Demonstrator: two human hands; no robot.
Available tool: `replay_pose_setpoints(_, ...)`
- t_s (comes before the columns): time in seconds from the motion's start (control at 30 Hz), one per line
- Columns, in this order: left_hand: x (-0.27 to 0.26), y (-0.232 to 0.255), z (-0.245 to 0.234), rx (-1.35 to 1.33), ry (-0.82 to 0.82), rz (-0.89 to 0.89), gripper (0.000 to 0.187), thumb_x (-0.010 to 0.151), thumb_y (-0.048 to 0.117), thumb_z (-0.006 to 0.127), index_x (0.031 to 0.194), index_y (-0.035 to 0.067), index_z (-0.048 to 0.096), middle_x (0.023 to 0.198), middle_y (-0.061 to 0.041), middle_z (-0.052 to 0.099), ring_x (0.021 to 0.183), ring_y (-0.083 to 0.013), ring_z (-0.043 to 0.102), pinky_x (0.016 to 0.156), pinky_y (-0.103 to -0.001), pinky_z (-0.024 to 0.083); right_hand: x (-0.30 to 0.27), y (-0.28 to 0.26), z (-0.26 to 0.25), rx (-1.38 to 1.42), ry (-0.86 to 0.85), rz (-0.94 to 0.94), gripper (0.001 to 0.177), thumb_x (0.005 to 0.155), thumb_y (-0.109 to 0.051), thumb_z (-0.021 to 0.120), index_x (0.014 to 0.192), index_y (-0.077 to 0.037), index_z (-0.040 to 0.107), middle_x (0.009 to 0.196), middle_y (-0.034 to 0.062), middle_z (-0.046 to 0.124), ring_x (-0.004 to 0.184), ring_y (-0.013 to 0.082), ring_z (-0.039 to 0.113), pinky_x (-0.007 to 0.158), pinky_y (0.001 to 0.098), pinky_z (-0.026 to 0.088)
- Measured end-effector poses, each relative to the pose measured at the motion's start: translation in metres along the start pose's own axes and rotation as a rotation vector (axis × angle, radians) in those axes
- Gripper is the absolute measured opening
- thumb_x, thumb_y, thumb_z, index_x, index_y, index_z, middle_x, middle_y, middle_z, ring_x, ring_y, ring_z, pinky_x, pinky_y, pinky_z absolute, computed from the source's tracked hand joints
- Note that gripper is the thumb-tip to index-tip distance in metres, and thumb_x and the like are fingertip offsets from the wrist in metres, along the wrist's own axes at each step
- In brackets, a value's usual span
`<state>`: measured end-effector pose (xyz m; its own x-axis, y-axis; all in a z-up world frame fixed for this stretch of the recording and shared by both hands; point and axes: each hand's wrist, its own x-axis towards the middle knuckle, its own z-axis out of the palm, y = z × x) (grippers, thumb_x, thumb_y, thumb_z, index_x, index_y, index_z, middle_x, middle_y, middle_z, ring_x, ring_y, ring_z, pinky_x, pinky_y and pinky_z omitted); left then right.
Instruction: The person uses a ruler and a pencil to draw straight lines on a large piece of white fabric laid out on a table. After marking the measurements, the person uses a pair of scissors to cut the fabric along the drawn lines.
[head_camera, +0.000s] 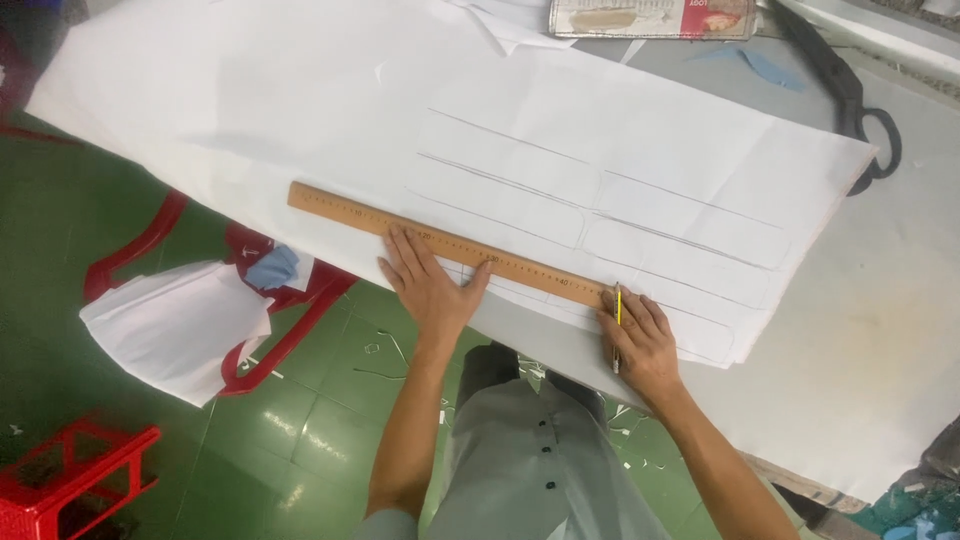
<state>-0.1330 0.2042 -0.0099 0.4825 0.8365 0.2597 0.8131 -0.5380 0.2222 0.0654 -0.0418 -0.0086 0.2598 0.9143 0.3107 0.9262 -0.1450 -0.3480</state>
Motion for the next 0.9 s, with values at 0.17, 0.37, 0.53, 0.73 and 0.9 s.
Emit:
replay_pose_setpoints(0.17,-0.001,-0.001,0.001,-0.042,-0.012,-0.028,0.129,0.069,0.059,0.088,0.154,-0.013,0.022,0.161,-0.035,0.015,0.151,-0.0504,0.012,0.119,-0.066,0.003,0.000,0.000,0.000,0.009,-0.004,-0.007,0.018,0.096,-0.012,0.062,0.110,-0.018,0.073,0.131,0.0056,0.073,0.123,0.0263,0.067,0.107,0.0460,0.052)
replay_pose_setpoints(0.37,0.002,0.000,-0.003,-0.052,-0.037,-0.012,0.130,0.071,0.060,0.087,0.154,-0.013,0.019,0.162,-0.036,0.011,0.152,-0.0493,0.008,0.120,-0.065,-0.001,0.002,-0.001,-0.002,-0.008,-0.015,0.003,0.017,0.096,-0.013,0.063,0.109,-0.018,0.073,0.131,0.0046,0.073,0.124,0.0251,0.066,0.108,0.0454,0.051)
replay_pose_setpoints(0.53,0.001,0.001,-0.003,-0.037,-0.043,0.002,0.129,0.071,0.060,0.087,0.153,-0.015,0.021,0.161,-0.036,0.012,0.152,-0.0497,0.010,0.120,-0.066,0.003,0.000,0.000,0.001,-0.007,0.001,-0.010,0.017,0.098,-0.013,0.061,0.109,-0.018,0.073,0.131,0.0049,0.073,0.123,0.0256,0.067,0.106,0.0450,0.052)
replay_pose_setpoints(0.73,0.001,0.001,-0.002,-0.031,-0.049,0.004,0.129,0.072,0.060,0.087,0.153,-0.016,0.022,0.161,-0.037,0.014,0.152,-0.0502,0.010,0.119,-0.066,0.003,0.000,0.000,0.002,-0.009,0.012,0.002,0.018,0.098,-0.014,0.060,0.109,-0.020,0.073,0.131,0.0037,0.073,0.123,0.0245,0.066,0.107,0.0448,0.051)
replay_pose_setpoints(0.9,0.002,0.000,-0.003,-0.011,-0.076,-0.001,0.130,0.071,0.059,0.087,0.153,-0.016,0.019,0.162,-0.037,0.010,0.152,-0.0508,0.007,0.119,-0.066,0.002,-0.006,0.004,0.005,0.020,-0.017,-0.017,0.021,0.100,-0.016,0.058,0.115,-0.018,0.071,0.135,0.0059,0.071,0.125,0.0265,0.065,0.107,0.0478,0.049)
